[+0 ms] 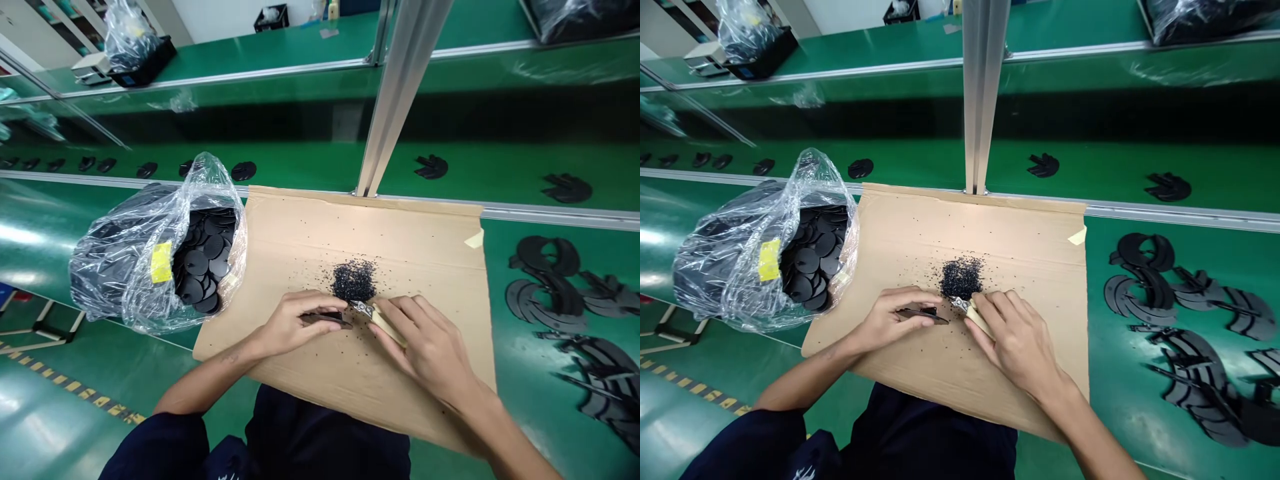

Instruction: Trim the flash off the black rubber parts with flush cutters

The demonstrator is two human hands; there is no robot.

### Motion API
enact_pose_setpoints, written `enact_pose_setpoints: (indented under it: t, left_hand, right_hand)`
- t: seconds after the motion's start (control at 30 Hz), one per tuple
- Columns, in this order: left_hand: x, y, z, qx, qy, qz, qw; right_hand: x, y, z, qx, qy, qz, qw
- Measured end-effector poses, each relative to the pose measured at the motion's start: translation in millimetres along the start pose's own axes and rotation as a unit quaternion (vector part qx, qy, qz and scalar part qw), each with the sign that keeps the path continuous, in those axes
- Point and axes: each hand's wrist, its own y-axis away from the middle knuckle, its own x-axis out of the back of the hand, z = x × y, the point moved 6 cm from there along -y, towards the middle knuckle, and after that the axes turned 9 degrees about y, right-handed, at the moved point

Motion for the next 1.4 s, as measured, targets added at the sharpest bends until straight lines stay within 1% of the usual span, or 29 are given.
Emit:
enact_pose_setpoints:
  t: [0.07,0.1,0.17,0.23,0.3,0.37,0.43,0.47,0.53,0.57,0.63,0.7,0.73,0.8,0.87,0.93,1.0,1.1,1.17,1.4]
  left_hand:
    - [-4.1,-3.1,-0.5,-0.024,-0.053,-0.035,0.998]
    - [-5.0,-4.3,-1.4,-0.037,-0.083,-0.041,0.995]
    - [-3.0,-5.7,-4.0,-0.057,-0.133,-0.03,0.989]
    - [2.1,-5.5,-6.8,-0.062,-0.15,-0.001,0.987]
    - [6.5,-4.3,-9.8,-0.04,-0.127,0.029,0.991]
    - [6.9,-2.7,-12.3,-0.008,-0.073,0.053,0.996]
    - [2.8,-1.4,-12.5,0.011,-0.006,0.065,0.998]
    - [0.0,-1.1,-11.3,0.007,0.021,0.065,0.998]
    - [-5.1,-1.0,-6.5,-0.022,0.033,0.048,0.998]
    - [-7.0,-0.8,-3.7,-0.044,0.014,0.034,0.998]
    - [-10.2,0.0,0.7,-0.083,-0.058,-0.008,0.995]
    - [-12.3,1.8,2.2,-0.106,-0.122,-0.05,0.986]
    - [-12.3,2.7,2.2,-0.11,-0.137,-0.064,0.982]
    - [-10.2,4.4,2.5,-0.11,-0.126,-0.069,0.983]
    - [-6.7,5.7,3.2,-0.105,-0.084,-0.054,0.989]
    - [-4.1,7.0,3.5,-0.096,-0.045,-0.04,0.994]
    - [-2.8,8.1,3.3,-0.084,-0.02,-0.031,0.996]
    - [-1.8,9.5,3.9,-0.076,0.003,-0.021,0.997]
    - [-1.3,10.3,5.0,-0.079,0.012,-0.015,0.997]
    - [-2.3,10.2,7.9,-0.086,0.024,-0.011,0.996]
  right_hand:
    - [0.3,-0.8,-1.2,0.008,0.035,-0.005,0.999]
    - [0.8,-0.4,-1.1,0.01,0.044,-0.007,0.999]
    - [1.3,2.5,2.1,-0.002,0.041,-0.014,0.999]
    - [0.6,7.4,8.4,-0.037,0.002,-0.016,0.999]
    - [-3.1,12.4,14.9,-0.091,-0.073,-0.016,0.993]
    - [-9.7,14.9,17.3,-0.141,-0.155,-0.016,0.978]
    - [-15.5,13.8,14.3,-0.172,-0.22,-0.009,0.96]
    - [-16.5,12.0,10.7,-0.172,-0.24,0.0,0.955]
    - [-12.2,6.8,0.0,-0.136,-0.241,0.032,0.96]
    - [-7.2,4.5,-7.0,-0.102,-0.217,0.051,0.97]
    - [3.9,2.0,-22.5,-0.022,-0.138,0.08,0.987]
    - [11.9,1.9,-33.6,0.037,-0.087,0.078,0.992]
    - [14.8,2.1,-35.4,0.05,-0.096,0.069,0.992]
    - [20.1,3.0,-30.4,0.045,-0.158,0.057,0.985]
    - [23.3,4.4,-16.7,0.009,-0.196,0.06,0.979]
    - [22.2,6.4,-3.0,-0.017,-0.17,0.053,0.984]
    - [17.9,7.9,4.0,-0.011,-0.121,0.035,0.992]
    - [11.2,8.0,3.7,0.021,-0.088,0.013,0.996]
    - [9.3,6.4,1.3,0.028,-0.081,0.008,0.996]
    - [10.8,2.5,-4.1,0.045,-0.07,0.001,0.997]
